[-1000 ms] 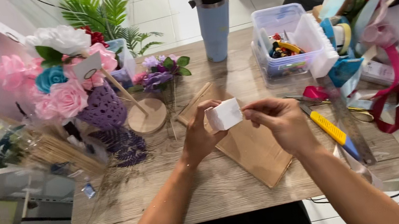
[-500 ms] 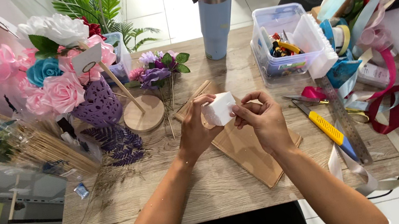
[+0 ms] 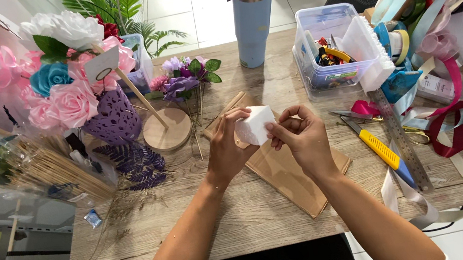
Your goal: The person measures and cuts a white foam block into smaller pieces using a ruler and a utility knife. They then trim the edges of the foam pieces and handle a small white strip of material.
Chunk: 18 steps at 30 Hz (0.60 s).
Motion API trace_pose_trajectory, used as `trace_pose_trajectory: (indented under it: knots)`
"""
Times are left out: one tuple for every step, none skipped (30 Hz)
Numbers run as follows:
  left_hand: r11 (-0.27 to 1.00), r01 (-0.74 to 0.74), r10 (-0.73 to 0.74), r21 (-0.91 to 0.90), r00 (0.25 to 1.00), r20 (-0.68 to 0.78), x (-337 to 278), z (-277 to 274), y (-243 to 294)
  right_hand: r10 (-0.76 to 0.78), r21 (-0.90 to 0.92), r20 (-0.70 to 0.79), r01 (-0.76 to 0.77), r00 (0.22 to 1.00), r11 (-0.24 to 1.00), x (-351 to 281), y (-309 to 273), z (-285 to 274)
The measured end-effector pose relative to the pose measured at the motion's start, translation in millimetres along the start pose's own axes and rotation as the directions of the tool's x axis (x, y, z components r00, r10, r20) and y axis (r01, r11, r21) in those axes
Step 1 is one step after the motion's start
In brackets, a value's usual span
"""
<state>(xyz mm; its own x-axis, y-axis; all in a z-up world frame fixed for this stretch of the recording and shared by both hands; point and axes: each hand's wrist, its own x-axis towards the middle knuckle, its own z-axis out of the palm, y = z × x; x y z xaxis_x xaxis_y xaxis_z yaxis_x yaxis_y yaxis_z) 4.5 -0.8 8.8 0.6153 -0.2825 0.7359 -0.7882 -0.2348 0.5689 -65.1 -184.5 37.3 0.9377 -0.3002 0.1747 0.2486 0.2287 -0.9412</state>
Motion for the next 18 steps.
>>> trace_pose_trajectory:
  knots:
    - [1.000,0.004,-0.004,-0.001,1.000,0.001,-0.8,0.6,-0.5,0.004,-0.001,-0.001,-0.004,1.000,1.000,-1.0,-3.1,1.6]
    - [0.998,-0.046,0.046,0.047,0.999,0.003,0.5,1.3,-1.4,0.015,-0.050,-0.009,-0.016,1.000,0.999,-0.5,-6.9,3.3]
    - [0.991,-0.095,0.095,0.096,0.995,0.007,1.8,1.9,-2.2,0.027,-0.099,-0.018,-0.028,0.999,0.995,-0.2,-10.9,5.0]
    - [0.991,-0.095,0.095,0.094,0.995,0.007,2.6,0.3,-3.2,0.027,-0.100,-0.019,-0.028,0.999,0.995,0.4,-14.9,4.9]
    - [0.985,-0.127,0.128,0.117,0.992,-0.003,3.2,-1.5,-4.1,0.075,-0.161,-0.014,-0.076,0.997,0.984,0.7,-18.8,4.8]
    - [0.978,-0.153,0.157,0.143,0.987,-0.015,1.9,-3.1,-4.4,0.127,-0.223,-0.008,-0.126,0.992,0.967,0.4,-22.4,4.5]
    - [0.978,-0.149,0.153,0.143,0.988,-0.018,1.9,-3.4,-2.3,0.130,-0.226,-0.006,-0.128,0.991,0.966,2.3,-13.8,2.6]
    - [0.983,-0.134,0.139,0.128,0.990,-0.026,3.6,-4.3,-0.9,0.145,-0.240,0.003,-0.140,0.989,0.961,5.0,-5.4,1.5]
    - [0.986,-0.120,0.125,0.112,0.992,-0.035,5.4,-5.1,0.9,0.159,-0.253,0.012,-0.151,0.987,0.956,7.7,2.6,0.1]
    - [0.986,-0.123,0.128,0.112,0.991,-0.037,2.8,-0.9,0.6,0.156,-0.254,0.013,-0.147,0.988,0.956,8.7,6.9,-1.1]
    - [0.998,-0.050,0.053,0.040,0.996,-0.071,0.3,3.5,0.3,0.124,-0.294,0.005,-0.117,0.992,0.949,9.9,11.1,-2.5]
    - [0.999,0.024,-0.028,-0.035,0.995,-0.097,-3.8,7.3,0.1,0.094,-0.334,-0.004,-0.090,0.996,0.938,9.6,16.3,-3.5]
    - [0.999,0.025,-0.028,-0.035,0.995,-0.096,-4.2,9.5,4.5,0.094,-0.335,-0.005,-0.091,0.996,0.938,7.4,14.6,-2.9]
    - [0.996,0.054,-0.060,-0.070,0.994,-0.096,-4.6,11.3,8.8,0.047,-0.350,-0.017,-0.050,0.999,0.935,4.8,13.3,-2.1]
    - [0.991,0.083,-0.093,-0.105,0.991,-0.094,-4.9,13.1,13.1,-0.001,-0.366,-0.028,-0.010,1.000,0.930,2.3,12.0,-1.4]
    - [0.991,0.083,-0.093,-0.106,0.991,-0.094,-2.8,12.3,12.9,-0.001,-0.367,-0.029,-0.010,1.000,0.930,4.8,17.6,-5.0]
    - [1.000,0.014,-0.016,-0.019,0.996,-0.092,-0.9,11.4,12.5,-0.016,-0.392,-0.034,0.002,0.999,0.920,7.2,23.4,-8.5]
    - [0.996,-0.054,0.059,0.064,0.995,-0.081,-0.6,11.1,12.8,-0.029,-0.419,-0.042,0.009,0.999,0.908,7.5,29.6,-12.9]
